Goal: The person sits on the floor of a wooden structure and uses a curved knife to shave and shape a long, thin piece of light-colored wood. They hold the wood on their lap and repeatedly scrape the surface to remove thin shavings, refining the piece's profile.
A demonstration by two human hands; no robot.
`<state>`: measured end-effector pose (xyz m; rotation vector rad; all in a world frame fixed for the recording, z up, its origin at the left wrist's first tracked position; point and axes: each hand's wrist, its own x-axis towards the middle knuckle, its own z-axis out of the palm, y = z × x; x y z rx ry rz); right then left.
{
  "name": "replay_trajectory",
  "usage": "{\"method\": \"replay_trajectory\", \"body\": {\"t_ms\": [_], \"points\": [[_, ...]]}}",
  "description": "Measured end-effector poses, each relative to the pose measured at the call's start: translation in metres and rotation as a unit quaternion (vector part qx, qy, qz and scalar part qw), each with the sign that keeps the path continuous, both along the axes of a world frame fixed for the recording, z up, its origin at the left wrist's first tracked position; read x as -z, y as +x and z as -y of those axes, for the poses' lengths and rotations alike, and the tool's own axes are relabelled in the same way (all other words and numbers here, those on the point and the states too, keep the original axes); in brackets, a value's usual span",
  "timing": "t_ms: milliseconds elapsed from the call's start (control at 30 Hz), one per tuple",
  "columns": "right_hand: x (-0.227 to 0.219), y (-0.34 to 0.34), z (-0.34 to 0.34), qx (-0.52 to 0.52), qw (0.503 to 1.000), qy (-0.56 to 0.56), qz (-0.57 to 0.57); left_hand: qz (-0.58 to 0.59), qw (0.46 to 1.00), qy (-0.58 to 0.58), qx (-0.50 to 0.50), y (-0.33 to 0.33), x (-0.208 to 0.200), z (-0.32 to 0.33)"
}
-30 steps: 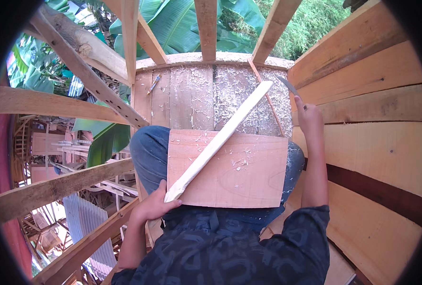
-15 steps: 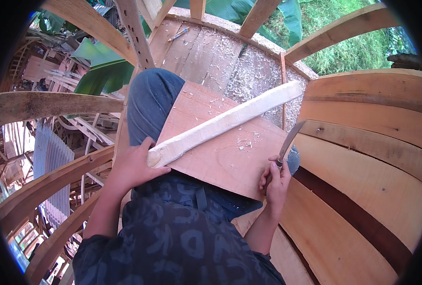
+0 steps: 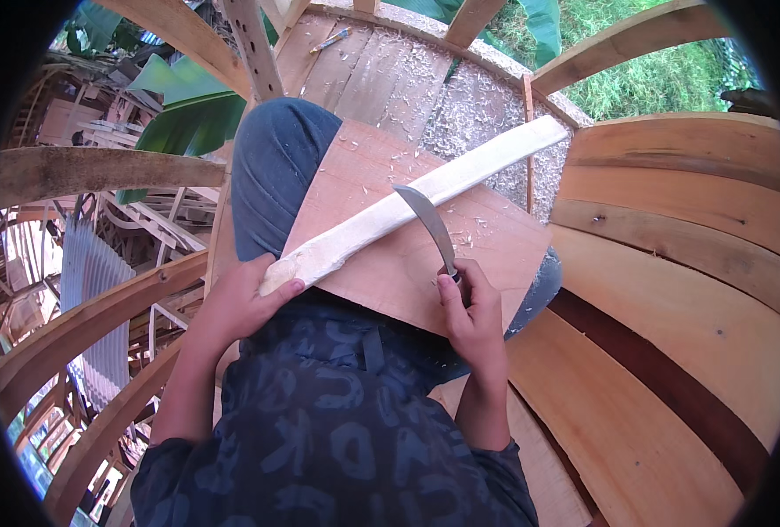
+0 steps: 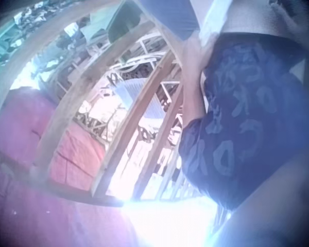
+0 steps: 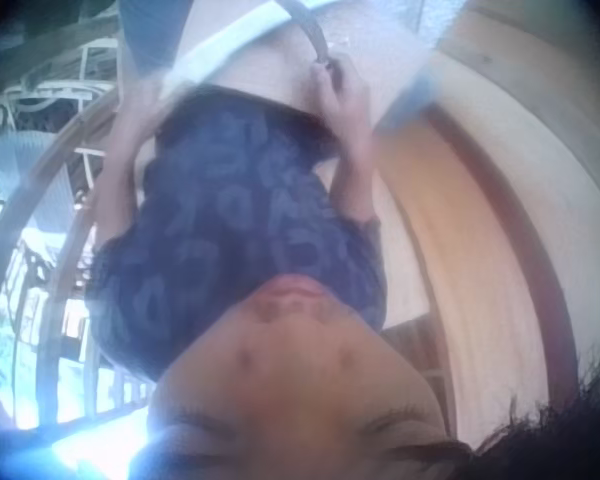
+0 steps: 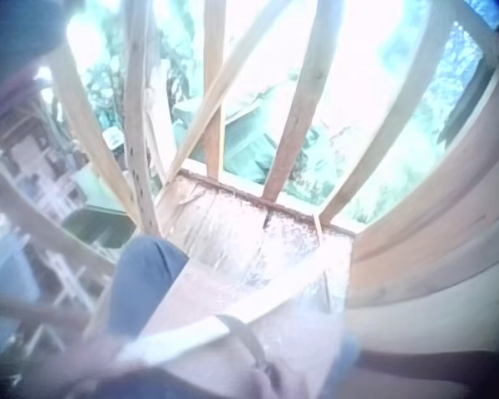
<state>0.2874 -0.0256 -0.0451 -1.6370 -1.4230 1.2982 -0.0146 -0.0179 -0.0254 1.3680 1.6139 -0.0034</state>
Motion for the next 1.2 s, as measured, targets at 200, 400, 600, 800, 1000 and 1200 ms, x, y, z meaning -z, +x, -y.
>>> {"method": "replay_trajectory", "body": {"t_ms": [200,400,600,800,1000,1200], "points": [[-0.006,-0.017,0.010,-0.055,0.995,-0.047,0.064,-0.003,0.996,-0.088,-0.003,0.004,-0.004,-0.005],[-0.005,-0.021,0.012,-0.067,0.974,0.039,0.214,0.022,0.993,-0.114,-0.004,0.004,0.001,-0.004],[0.010,0.014,-0.006,0.044,0.943,0.085,0.318,0.071,0.986,-0.141,-0.046,0.009,-0.002,0.000],[-0.010,0.028,-0.013,0.044,0.958,0.016,0.283,0.094,0.980,-0.165,-0.056,0.011,0.003,0.010],[0.002,-0.006,-0.001,-0.081,0.969,0.029,0.230,0.122,0.978,-0.160,-0.060,0.019,0.010,0.021],[0.007,0.012,-0.013,-0.061,0.941,0.053,0.329,0.100,0.988,-0.107,-0.054,0.023,0.013,0.028]]}}
